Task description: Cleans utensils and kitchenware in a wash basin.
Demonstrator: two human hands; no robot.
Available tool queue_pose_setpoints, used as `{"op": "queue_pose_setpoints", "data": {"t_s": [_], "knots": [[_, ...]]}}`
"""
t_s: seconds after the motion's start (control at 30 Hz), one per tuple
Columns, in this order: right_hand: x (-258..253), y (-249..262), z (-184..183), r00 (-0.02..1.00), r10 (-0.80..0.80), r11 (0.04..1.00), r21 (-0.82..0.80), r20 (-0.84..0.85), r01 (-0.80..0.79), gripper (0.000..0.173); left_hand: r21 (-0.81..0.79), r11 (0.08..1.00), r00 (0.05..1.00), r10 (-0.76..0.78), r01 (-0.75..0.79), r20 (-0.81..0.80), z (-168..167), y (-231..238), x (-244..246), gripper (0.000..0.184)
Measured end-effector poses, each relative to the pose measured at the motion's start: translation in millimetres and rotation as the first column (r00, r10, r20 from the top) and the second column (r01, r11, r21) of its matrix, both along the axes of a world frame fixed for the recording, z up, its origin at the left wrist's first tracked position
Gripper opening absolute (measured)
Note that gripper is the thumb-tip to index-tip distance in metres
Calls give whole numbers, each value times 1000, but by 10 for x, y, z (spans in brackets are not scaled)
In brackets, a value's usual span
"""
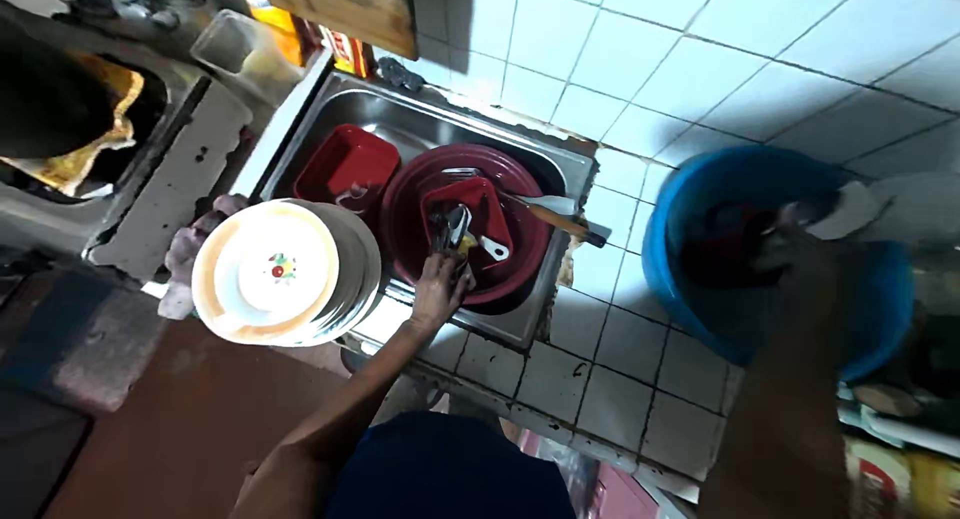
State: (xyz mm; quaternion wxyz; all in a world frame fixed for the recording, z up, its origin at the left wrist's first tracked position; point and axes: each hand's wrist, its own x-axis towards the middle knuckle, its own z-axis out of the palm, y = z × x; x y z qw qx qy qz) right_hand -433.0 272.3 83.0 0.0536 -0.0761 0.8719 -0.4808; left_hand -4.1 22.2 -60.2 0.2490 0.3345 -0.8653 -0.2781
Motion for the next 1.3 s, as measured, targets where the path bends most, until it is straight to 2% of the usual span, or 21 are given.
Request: {"op": "queue_pose_setpoints", "data": {"t_s": [0.07,0.13,0.23,0.3,0.4,0.5,0.57,0.63,0.73,0.8,0.87,0.93,1.0,1.07,1.1,1.13,1.2,1.27,1.3], "knots": [[32,93,131,1000,22,996,86,-1,-22,81,5,1000,999,-1,1,-36,14,-9,-4,32],[52,176,272,994,107,969,223,14,-107,74,78,997,997,23,-18,-67,80,-26,11,31],[4,275,439,975,223,844,495,25,-205,56,246,967,991,91,-66,-93,223,-69,49,31],[-51,375,470,962,271,795,559,18,-235,52,248,965,996,87,-82,-9,316,-101,62,31],[-29,497,507,974,219,781,607,-51,-144,62,199,977,960,19,-77,278,502,-116,-7,42],[241,533,494,938,211,875,480,-275,-55,58,143,987,909,6,-72,417,592,-101,-200,47],[684,253,546,901,230,950,286,-367,-126,52,134,989,875,-13,-59,484,591,-103,-354,50],[1248,-157,579,889,342,938,162,-304,-305,44,165,985,813,-53,-53,580,560,-153,-521,52],[1908,-789,288,826,559,829,36,-69,-558,29,195,981,738,-118,-19,665,617,-206,-686,55],[2247,-1172,-61,774,633,772,-107,30,-627,23,226,973,712,-185,38,677,682,-210,-717,43],[2457,-1438,-391,746,658,752,-158,105,-640,25,290,956,691,-234,37,684,770,-202,-732,32],[2580,-1615,-635,743,645,764,-173,178,-621,30,331,943,737,-208,-22,643,845,-224,-677,32],[2641,-1807,-777,741,616,788,-193,269,-585,34,426,895,825,-136,-136,548,990,-262,-488,38],[2617,-2021,-898,731,597,796,-130,332,-591,35,590,782,932,-34,-200,360,1054,-268,-135,38],[2575,-2128,-964,717,606,771,-34,346,-636,34,673,714,968,25,-193,251,1007,-286,24,38],[2520,-2257,-1029,699,618,716,110,358,-689,33,746,645,986,82,-166,148,957,-303,141,38],[2488,-2463,-1065,625,647,479,405,437,-779,34,819,562,984,176,-114,17,873,-328,272,41],[2538,-2603,-1063,585,643,295,545,494,-785,40,866,491,968,249,-92,-39,863,-331,303,42],[2555,-2648,-1080,586,630,255,577,509,-776,43,897,432,952,300,-88,-52,855,-312,296,39]]}}
